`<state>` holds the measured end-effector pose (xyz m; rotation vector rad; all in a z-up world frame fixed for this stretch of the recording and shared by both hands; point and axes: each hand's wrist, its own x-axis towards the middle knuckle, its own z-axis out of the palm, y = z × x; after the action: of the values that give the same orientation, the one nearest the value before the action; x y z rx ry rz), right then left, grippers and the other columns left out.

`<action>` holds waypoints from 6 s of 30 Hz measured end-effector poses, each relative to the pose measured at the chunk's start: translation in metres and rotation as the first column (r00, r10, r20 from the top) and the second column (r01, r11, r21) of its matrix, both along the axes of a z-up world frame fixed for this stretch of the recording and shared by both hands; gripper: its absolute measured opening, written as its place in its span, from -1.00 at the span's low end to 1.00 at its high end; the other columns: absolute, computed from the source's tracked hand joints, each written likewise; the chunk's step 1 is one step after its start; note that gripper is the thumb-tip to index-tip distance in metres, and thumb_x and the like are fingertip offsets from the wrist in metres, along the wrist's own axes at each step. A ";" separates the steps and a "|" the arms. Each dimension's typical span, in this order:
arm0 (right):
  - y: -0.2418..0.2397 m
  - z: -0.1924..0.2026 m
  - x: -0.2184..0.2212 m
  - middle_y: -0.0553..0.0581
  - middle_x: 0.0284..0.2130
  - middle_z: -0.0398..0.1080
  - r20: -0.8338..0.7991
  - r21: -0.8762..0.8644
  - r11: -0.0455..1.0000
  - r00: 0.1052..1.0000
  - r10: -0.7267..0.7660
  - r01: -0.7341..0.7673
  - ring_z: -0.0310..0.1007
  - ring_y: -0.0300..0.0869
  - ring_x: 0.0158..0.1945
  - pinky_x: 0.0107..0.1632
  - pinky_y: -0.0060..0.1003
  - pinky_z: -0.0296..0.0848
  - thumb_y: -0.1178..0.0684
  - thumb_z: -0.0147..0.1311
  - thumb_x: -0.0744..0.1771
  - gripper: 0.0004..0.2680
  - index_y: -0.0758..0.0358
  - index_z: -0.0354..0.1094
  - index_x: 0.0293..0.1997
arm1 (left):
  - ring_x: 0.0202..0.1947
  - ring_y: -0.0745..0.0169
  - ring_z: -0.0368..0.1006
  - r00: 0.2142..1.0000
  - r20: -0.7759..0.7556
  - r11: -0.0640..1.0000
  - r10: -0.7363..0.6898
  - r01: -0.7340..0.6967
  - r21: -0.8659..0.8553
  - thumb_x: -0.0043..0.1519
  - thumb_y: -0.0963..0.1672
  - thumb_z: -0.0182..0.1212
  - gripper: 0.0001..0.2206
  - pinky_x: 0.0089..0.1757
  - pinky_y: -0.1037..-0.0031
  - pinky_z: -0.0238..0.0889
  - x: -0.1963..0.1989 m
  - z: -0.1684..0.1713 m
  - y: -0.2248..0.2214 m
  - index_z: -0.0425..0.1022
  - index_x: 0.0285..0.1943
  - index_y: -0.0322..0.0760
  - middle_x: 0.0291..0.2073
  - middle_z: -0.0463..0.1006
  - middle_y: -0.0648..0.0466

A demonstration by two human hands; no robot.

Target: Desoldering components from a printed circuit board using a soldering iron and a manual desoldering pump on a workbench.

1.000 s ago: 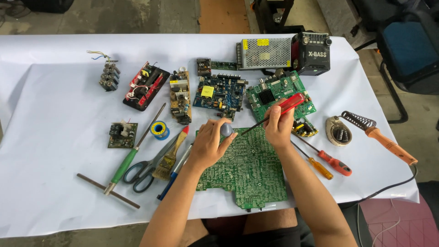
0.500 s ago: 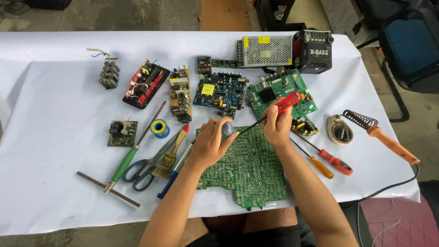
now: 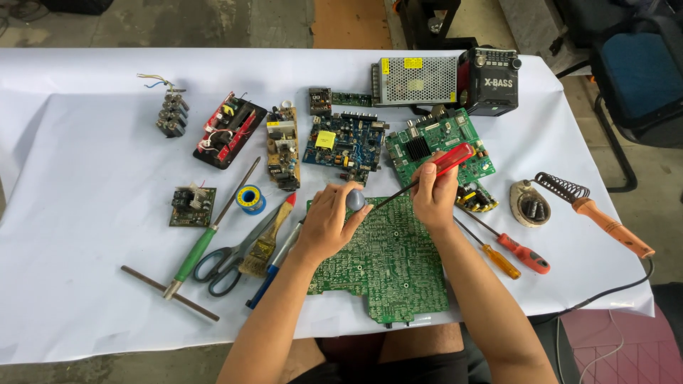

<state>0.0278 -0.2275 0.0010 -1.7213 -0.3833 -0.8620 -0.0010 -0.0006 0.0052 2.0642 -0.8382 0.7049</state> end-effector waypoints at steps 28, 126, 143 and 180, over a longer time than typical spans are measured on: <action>-0.014 0.004 0.004 0.13 -0.65 0.35 0.037 -0.021 0.998 0.998 -0.057 0.057 0.30 -0.22 -0.75 -0.64 -0.40 0.32 -0.06 -0.25 0.47 -0.76 0.31 0.19 -0.19 | -0.12 0.16 0.46 1.000 -0.002 1.000 0.010 -0.010 -0.005 0.35 -0.04 0.19 -0.70 -0.14 0.41 0.27 0.006 -0.005 0.003 0.36 0.18 -0.20 -0.39 0.64 -0.06; -0.022 -0.014 -0.178 0.37 0.05 0.53 -0.505 -0.075 0.995 0.858 -0.096 0.067 0.46 -0.02 0.31 0.10 -0.28 0.58 0.16 0.11 0.36 -0.90 0.13 0.21 -0.22 | -0.66 0.34 0.27 0.541 -0.741 0.864 0.398 -0.492 0.105 0.15 0.06 0.42 -0.67 -0.50 0.44 0.22 -0.166 -0.011 0.064 0.43 -0.43 -0.13 -0.70 0.42 0.21; -0.023 -0.015 -0.191 0.34 0.11 0.51 -0.406 -0.029 1.000 0.914 -0.014 0.002 0.60 -0.19 0.02 -0.24 -0.49 0.50 0.18 0.07 0.37 -0.87 0.06 0.16 -0.19 | -0.02 0.02 0.43 0.580 -0.227 0.619 0.783 -0.689 0.376 0.10 0.08 0.39 -0.68 -0.10 0.17 0.35 -0.172 -0.030 0.117 0.60 -0.20 -0.15 -0.13 0.58 0.21; -0.025 -0.004 -0.193 0.31 0.14 0.50 -0.426 -0.127 0.989 0.904 0.012 -0.073 0.65 -0.32 -0.30 -0.37 -0.48 0.51 0.16 0.14 0.33 -0.84 0.08 0.14 -0.21 | 0.10 0.08 0.42 0.716 -0.594 0.930 0.367 -0.263 0.258 -0.02 0.10 0.57 -0.41 0.04 0.28 0.36 -0.189 -0.049 0.065 0.55 0.02 -0.36 0.02 0.62 0.06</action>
<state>-0.1654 -0.2525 -0.0029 -1.9648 -0.1873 -0.4129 -0.1899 0.0648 -0.0441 2.3956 -0.1441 0.0626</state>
